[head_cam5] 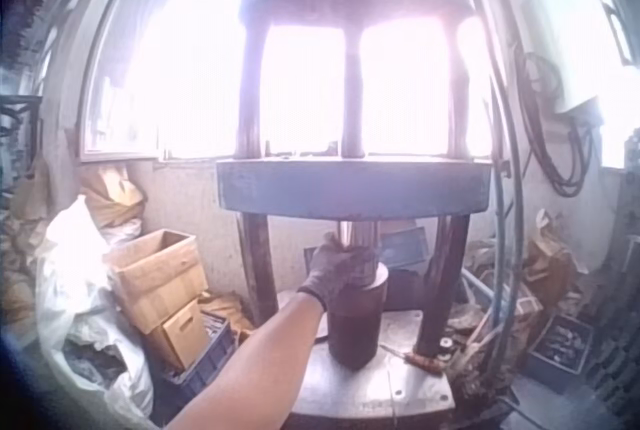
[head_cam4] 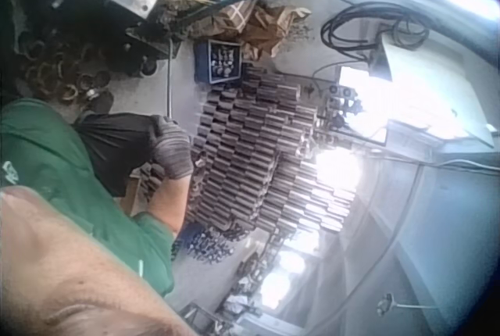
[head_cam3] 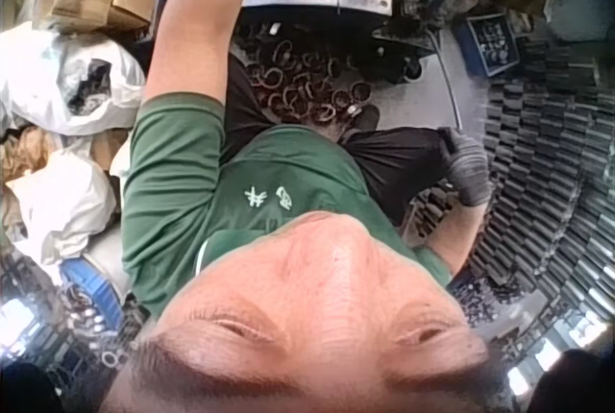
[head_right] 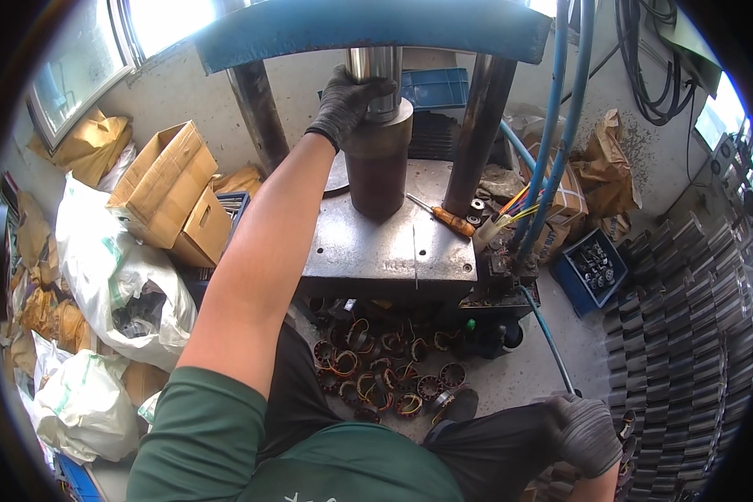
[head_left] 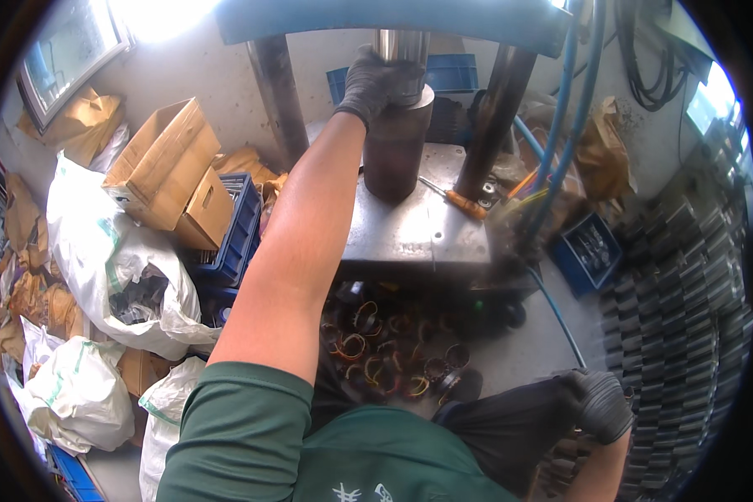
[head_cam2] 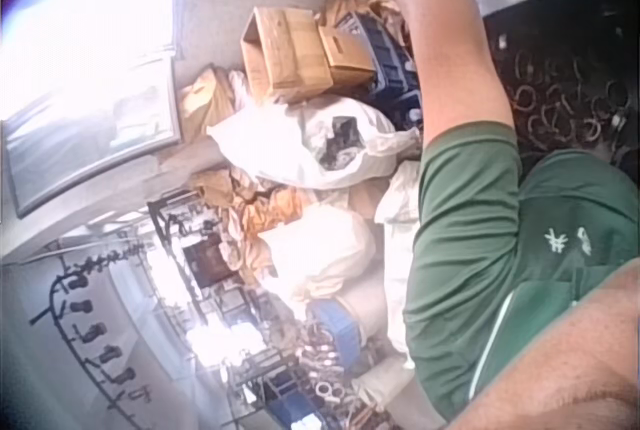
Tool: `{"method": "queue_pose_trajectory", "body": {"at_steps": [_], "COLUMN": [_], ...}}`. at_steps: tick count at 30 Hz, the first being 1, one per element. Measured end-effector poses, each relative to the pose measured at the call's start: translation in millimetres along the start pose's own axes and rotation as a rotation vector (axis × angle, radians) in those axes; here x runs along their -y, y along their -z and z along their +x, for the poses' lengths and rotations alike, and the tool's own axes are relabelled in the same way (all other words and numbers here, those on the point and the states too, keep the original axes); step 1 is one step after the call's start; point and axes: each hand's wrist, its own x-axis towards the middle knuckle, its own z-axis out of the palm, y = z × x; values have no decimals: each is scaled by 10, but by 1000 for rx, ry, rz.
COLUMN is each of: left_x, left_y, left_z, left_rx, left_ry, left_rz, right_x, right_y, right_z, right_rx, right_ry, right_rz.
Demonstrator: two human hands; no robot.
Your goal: The person operates a vertical press machine to shape metal cylinders and uses a small pointed tool to adjust the internal wiring of motor stators.
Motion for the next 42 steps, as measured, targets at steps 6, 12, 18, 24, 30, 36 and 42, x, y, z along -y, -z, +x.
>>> {"method": "queue_pose_trajectory", "body": {"at_steps": [6, 12, 18, 24, 30, 36, 42], "left_x": [158, 114, 31, 16, 67, 61, 126], "left_y": [196, 131, 40, 248, 79, 174, 136], "left_z": [70, 31, 20, -35, -9, 29, 99], "left_rx": [-57, -95, -21, -88, -58, -80, -90], "left_ry": [-72, -54, 4, -57, -62, -35, -77], "left_rz": [41, 60, 55, 82, -17, 75, 140], "right_x": [6, -45, -2, -59, 19, -194, -175], "right_y": [-39, -80, 46, -115, 111, 239, 884], "right_z": [125, 114, 63, 182, 131, 572, 1639], "right_rx": [-103, -48, 37, -148, 155, -429, -902], "right_ry": [-38, -27, 16, -39, 31, 94, 178], "right_rz": [131, 91, -20, 195, 4, -36, -87]}}
